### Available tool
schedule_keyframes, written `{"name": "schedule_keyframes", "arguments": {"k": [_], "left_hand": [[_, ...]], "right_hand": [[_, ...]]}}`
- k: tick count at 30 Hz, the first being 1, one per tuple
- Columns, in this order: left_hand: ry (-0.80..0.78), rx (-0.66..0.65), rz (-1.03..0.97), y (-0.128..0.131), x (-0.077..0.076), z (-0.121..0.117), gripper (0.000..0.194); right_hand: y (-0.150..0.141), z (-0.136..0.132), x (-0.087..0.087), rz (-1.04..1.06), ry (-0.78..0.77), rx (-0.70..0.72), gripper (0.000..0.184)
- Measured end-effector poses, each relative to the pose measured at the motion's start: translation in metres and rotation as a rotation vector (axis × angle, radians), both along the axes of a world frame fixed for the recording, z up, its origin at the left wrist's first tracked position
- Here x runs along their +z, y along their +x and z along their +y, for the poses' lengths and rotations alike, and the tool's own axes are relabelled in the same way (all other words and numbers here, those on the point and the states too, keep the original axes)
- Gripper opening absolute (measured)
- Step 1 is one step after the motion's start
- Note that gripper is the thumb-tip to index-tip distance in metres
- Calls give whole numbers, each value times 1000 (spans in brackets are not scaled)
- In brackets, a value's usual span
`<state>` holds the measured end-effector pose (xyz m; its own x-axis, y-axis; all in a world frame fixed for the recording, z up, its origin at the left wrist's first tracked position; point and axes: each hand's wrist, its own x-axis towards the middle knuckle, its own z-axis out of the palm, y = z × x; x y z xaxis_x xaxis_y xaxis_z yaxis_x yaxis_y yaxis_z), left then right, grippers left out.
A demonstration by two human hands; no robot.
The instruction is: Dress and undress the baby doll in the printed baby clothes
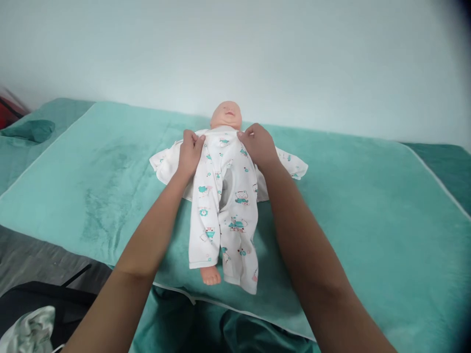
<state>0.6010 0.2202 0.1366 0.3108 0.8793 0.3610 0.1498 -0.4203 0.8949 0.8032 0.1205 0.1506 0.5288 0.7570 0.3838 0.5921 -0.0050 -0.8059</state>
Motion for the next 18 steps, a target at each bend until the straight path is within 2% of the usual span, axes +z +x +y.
{"name": "schedule_keyframes", "arguments": {"k": [4,8,11,13,15,18], "left_hand": [[-70,48,-23,1,-11,-6,17],[-51,-1,42,-12,-10,-14,14],[-111,-66,19,-23,-13,-18,11],[-187,-136,-56,-29,-17,-20,7],[-270,-212,-151,-34,-20,-23,12],[-422,-284,-231,-40,-19,-28,24]], "right_hand": [[-7,-5,-9,170,59,-83,26],[-21,-23,-8,220,136,-90,14],[-27,-35,-6,215,142,-116,10],[-27,-43,-10,210,132,-165,10],[-25,-52,-17,228,91,-203,11],[-19,-66,-30,367,-26,-132,15]]}}
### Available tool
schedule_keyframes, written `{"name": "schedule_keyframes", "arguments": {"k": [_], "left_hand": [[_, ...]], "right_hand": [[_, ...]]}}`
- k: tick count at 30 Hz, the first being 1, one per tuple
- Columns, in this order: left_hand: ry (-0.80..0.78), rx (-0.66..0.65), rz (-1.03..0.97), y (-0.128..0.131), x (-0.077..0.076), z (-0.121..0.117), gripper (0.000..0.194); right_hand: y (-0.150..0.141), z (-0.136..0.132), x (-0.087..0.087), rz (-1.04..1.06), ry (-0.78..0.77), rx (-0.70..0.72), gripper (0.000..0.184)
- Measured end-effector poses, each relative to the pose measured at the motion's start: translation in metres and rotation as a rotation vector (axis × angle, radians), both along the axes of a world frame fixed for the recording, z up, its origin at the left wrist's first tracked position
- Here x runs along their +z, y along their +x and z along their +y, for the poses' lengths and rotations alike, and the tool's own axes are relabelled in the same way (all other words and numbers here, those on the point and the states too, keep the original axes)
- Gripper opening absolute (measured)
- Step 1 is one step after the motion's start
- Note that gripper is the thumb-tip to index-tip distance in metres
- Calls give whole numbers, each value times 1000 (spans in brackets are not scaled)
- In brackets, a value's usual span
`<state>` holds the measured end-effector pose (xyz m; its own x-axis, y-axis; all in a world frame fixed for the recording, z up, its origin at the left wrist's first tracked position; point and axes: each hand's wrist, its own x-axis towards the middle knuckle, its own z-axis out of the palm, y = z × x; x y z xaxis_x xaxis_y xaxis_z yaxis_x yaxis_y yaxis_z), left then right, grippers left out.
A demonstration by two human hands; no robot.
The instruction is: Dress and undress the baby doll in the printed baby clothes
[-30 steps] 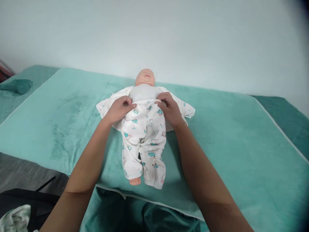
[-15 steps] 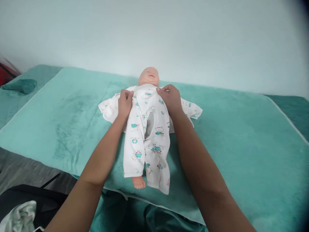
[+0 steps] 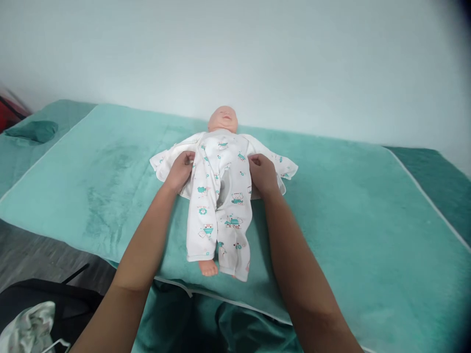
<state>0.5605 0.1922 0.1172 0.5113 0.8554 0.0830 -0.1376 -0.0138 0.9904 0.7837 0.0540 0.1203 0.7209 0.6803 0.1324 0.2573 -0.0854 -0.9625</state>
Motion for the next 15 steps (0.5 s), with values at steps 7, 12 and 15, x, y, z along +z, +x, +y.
{"name": "schedule_keyframes", "arguments": {"k": [7,12,15], "left_hand": [[-260,-63,121,-10,9,-13,25],[-302,-167,109,-23,14,-23,32],[-284,-226,115,-31,16,-26,37]], "right_hand": [[2,-17,-2,381,46,281,30],[2,-22,8,440,35,414,35],[4,-23,8,438,27,454,36]]}}
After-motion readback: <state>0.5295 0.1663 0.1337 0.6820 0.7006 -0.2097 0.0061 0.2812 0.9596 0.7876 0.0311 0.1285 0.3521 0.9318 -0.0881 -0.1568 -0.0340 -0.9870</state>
